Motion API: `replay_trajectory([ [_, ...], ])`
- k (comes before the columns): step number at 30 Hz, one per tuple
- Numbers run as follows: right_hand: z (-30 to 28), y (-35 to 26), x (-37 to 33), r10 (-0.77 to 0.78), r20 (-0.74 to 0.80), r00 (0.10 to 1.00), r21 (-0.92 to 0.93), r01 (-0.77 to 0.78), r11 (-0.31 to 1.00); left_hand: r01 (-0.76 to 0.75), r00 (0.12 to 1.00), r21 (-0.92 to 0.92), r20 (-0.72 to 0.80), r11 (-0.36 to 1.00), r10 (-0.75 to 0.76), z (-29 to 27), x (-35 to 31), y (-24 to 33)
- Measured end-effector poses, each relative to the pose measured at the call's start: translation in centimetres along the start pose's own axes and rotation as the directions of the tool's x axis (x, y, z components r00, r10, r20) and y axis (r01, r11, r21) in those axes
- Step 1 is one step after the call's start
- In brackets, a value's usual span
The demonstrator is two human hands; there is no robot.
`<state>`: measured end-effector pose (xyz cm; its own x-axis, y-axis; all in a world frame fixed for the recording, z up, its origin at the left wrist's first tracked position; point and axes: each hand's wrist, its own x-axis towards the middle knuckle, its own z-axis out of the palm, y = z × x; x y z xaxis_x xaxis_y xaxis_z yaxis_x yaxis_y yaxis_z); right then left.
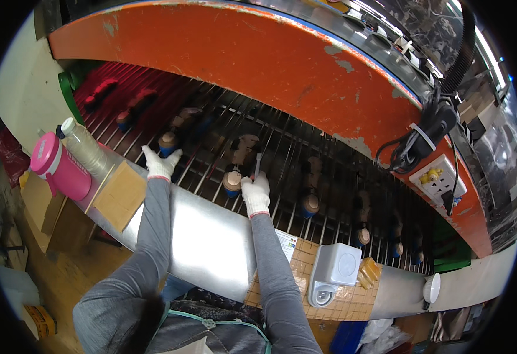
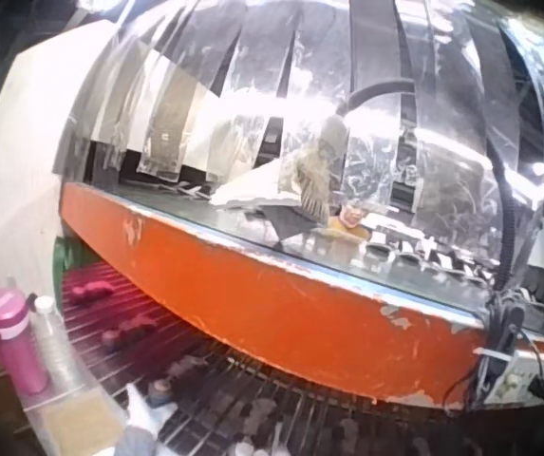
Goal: The person repeatedly cleans a pair of blue sandals with black straps using a toothbrush. They hold the sandals in one hand and scrub the straps and soles with the toothbrush in the other hand, occasionally dipping the brush into a small container on the counter.
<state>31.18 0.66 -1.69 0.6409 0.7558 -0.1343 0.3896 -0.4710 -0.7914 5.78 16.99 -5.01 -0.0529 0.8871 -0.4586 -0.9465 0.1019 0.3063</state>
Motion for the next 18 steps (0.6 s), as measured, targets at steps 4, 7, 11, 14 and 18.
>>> replay_trajectory([
  [4, 1.3, -2.7, -2.1, -0.159, 0.023, 0.987, -0.248, 0.16, 0.955, -0.297, 0.955, 0.351, 0.128, 0.888, 0.268, -0.1, -8.7, -4.1],
  [7, 2.1, -3.8, -2.3, -0.184, 0.066, 0.981, -0.299, 0.196, 0.934, -0.339, 0.935, 0.405, 0.243, 0.849, 0.257, -1.2, -13.0, -6.4],
  [11, -0.9, -2.2, -1.0, -0.155, 0.061, 0.986, 0.07, 0.151, 0.986, -0.199, 0.945, 0.498, 0.326, 0.844, 0.03, -1.7, -14.0, -7.1],
  [14, -5.4, 0.8, -2.2, -0.178, 0.168, 0.97, 0.599, 0.043, 0.8, -0.1, 0.926, 0.538, 0.358, 0.837, -0.119, -1.1, -14.5, -7.4],
  [18, -11.0, 3.7, -8.6, -0.254, 0.156, 0.955, 0.809, 0.023, 0.587, 0.307, 0.69, 0.599, 0.396, 0.74, -0.606, -1.3, -18.8, -7.8],
])
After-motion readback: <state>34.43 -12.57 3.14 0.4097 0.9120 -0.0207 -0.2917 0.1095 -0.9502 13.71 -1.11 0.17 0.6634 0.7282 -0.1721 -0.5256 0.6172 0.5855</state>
